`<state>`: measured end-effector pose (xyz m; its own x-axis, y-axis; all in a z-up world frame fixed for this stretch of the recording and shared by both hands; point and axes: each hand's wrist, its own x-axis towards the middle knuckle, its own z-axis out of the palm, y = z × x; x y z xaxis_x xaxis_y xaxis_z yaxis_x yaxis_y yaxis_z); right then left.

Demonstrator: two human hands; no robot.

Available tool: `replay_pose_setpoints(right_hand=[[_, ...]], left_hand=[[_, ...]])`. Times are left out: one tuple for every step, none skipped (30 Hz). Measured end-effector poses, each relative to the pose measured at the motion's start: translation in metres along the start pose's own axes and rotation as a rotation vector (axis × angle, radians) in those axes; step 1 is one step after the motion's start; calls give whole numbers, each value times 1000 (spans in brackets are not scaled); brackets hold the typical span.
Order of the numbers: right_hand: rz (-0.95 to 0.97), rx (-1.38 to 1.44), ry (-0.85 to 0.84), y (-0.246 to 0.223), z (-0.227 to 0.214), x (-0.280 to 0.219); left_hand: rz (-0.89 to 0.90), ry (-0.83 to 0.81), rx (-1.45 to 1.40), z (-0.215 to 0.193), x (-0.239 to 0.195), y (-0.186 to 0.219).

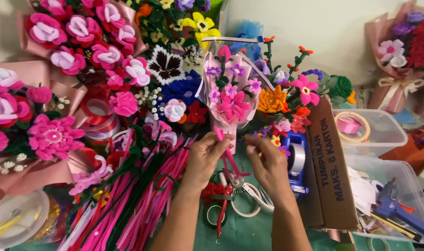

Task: Assembling a bouquet of artificial flowers by arranging stems, cutting them to size, and securing them with tape.

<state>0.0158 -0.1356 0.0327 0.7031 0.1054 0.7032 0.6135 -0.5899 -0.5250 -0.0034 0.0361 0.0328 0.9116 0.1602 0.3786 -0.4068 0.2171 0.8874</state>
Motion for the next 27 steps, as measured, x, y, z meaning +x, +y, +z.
replay_pose_setpoints(right_hand=[[74, 106, -169, -8, -5, -4], [149, 207, -331, -16, -11, -8], [151, 209, -325, -18, -11, -9], [164, 170, -448, -19, -13, -10], [176, 131, -572, -21, -14, -11], [175, 127, -569, -20, -13, -13], [226, 207, -547, -20, -11, -14], [274, 289, -526, -19, -8, -15], [269, 287, -526, -14, -4, -18], [286, 305, -489, -9, 0, -21], [303, 323, -451, -4, 4, -25], [304, 327, -452, -5, 5, -23], [330, 365, -421, -6, 5, -20], [367, 399, -391, -7, 4, -21], [378, 400, -391, -9, 1, -22], [393, 365, -393, -10, 0, -21], [408, 330, -396, -12, -2, -20], [410, 331, -395, -12, -3, -19], [432, 276, -439, -14, -4, -19], [445, 221, -485, -15, -5, -16], [438, 221, -486, -9, -4, -17], [416, 154, -506, -4, -1, -18], [393, 87, -525, 2, 2, -19], [399, 90, -526, 5, 4, -19], [400, 42, -546, 10, 7, -20], [406, -8, -568, 14, 8, -23], [415, -7, -570, 18, 11, -28]], left_hand=[[3, 0, -32, 4, -2, 5], [7, -11, -68, 9, -2, 9], [7, -17, -64, 8, -1, 8], [-67, -44, -13, 8, -1, 6], [-141, -72, 39, 8, -1, 5], [-139, -74, 36, 10, 0, 3], [-134, -64, 17, 12, 0, 1], [-127, -51, -1, 12, 1, 0], [-123, -50, -3, 13, 3, -2], [-142, -88, 56, 12, 2, -4], [-162, -127, 115, 12, 2, -6], [-163, -126, 118, 11, 3, -3], [-154, -188, 183, 11, 4, 0], [-153, -254, 244, 12, 3, 1], [-164, -257, 244, 12, 1, -5], [-104, -279, 292, 11, 1, -11], [-44, -300, 340, 10, 0, -16], [-45, -302, 341, 11, 1, -19], [-19, -278, 384, 11, 0, -21], [15, -248, 427, 13, 2, -22], [20, -243, 428, 14, 1, -25], [-9, -222, 437, 15, 0, -27], [-38, -200, 446, 15, -1, -30], [-44, -203, 448, 14, -1, -35], [-79, -217, 480, 12, -2, -42], [-118, -233, 511, 12, -5, -48], [-127, -237, 511, 10, -9, -61]])
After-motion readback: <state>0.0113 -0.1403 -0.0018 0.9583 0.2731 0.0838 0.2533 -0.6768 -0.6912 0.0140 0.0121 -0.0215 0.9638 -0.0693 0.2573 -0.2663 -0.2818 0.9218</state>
